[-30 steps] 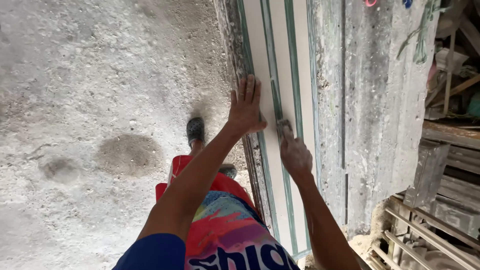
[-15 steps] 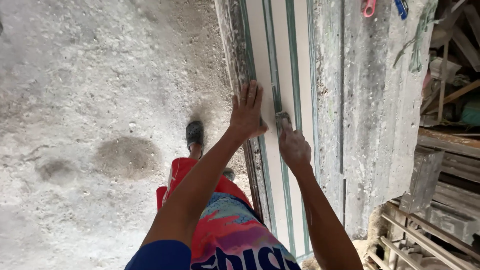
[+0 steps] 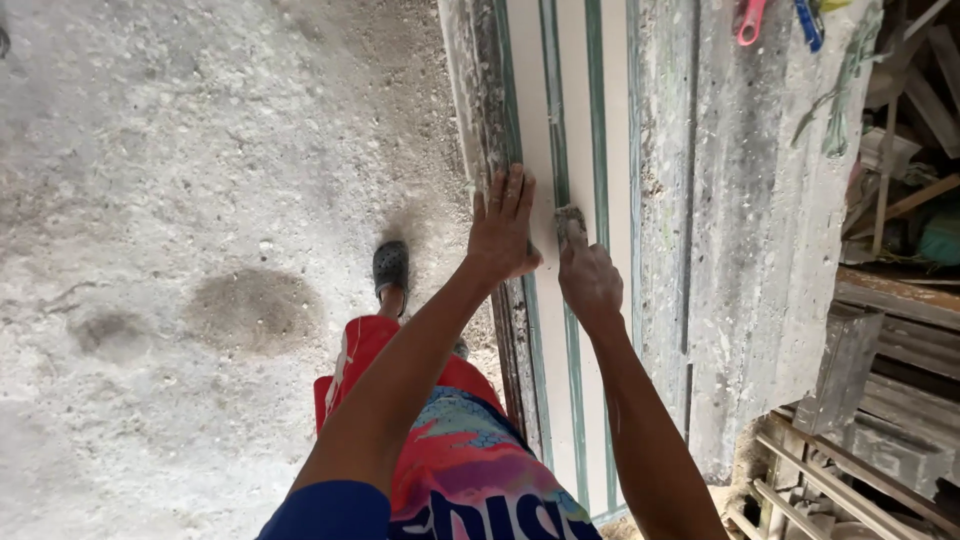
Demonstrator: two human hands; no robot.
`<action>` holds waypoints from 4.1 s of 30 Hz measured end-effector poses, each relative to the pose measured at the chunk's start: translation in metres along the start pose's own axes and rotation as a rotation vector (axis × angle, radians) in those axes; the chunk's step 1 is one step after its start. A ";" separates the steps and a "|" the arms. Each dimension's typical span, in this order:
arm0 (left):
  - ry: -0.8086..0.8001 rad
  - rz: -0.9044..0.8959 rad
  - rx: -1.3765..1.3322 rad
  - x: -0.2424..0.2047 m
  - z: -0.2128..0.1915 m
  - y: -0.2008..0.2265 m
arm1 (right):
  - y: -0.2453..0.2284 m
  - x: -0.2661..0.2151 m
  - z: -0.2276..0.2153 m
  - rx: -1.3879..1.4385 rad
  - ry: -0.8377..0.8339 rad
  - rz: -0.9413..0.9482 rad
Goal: Scraping off excess material from a long decorative plaster or concrete strip using a putty knife.
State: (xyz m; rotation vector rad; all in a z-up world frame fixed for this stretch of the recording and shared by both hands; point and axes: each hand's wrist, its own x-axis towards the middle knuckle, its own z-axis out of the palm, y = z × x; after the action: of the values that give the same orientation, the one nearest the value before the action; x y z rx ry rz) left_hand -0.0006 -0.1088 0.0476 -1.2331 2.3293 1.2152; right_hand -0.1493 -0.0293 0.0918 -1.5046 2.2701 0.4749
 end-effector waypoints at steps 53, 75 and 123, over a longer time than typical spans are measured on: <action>0.404 0.298 0.189 -0.006 0.124 0.020 | 0.128 -0.366 0.115 0.148 -0.579 0.401; -0.610 1.252 0.221 -0.243 0.381 0.151 | 0.237 -0.563 0.280 2.011 -0.086 1.439; -0.026 0.812 0.513 -0.133 0.193 0.098 | 0.175 -0.390 0.210 1.003 -0.016 0.772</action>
State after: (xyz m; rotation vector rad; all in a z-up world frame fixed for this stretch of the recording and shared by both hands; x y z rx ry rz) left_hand -0.0252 0.1437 0.0540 -0.0851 2.9484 0.6794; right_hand -0.1456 0.4468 0.1091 -0.1322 2.3892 -0.4424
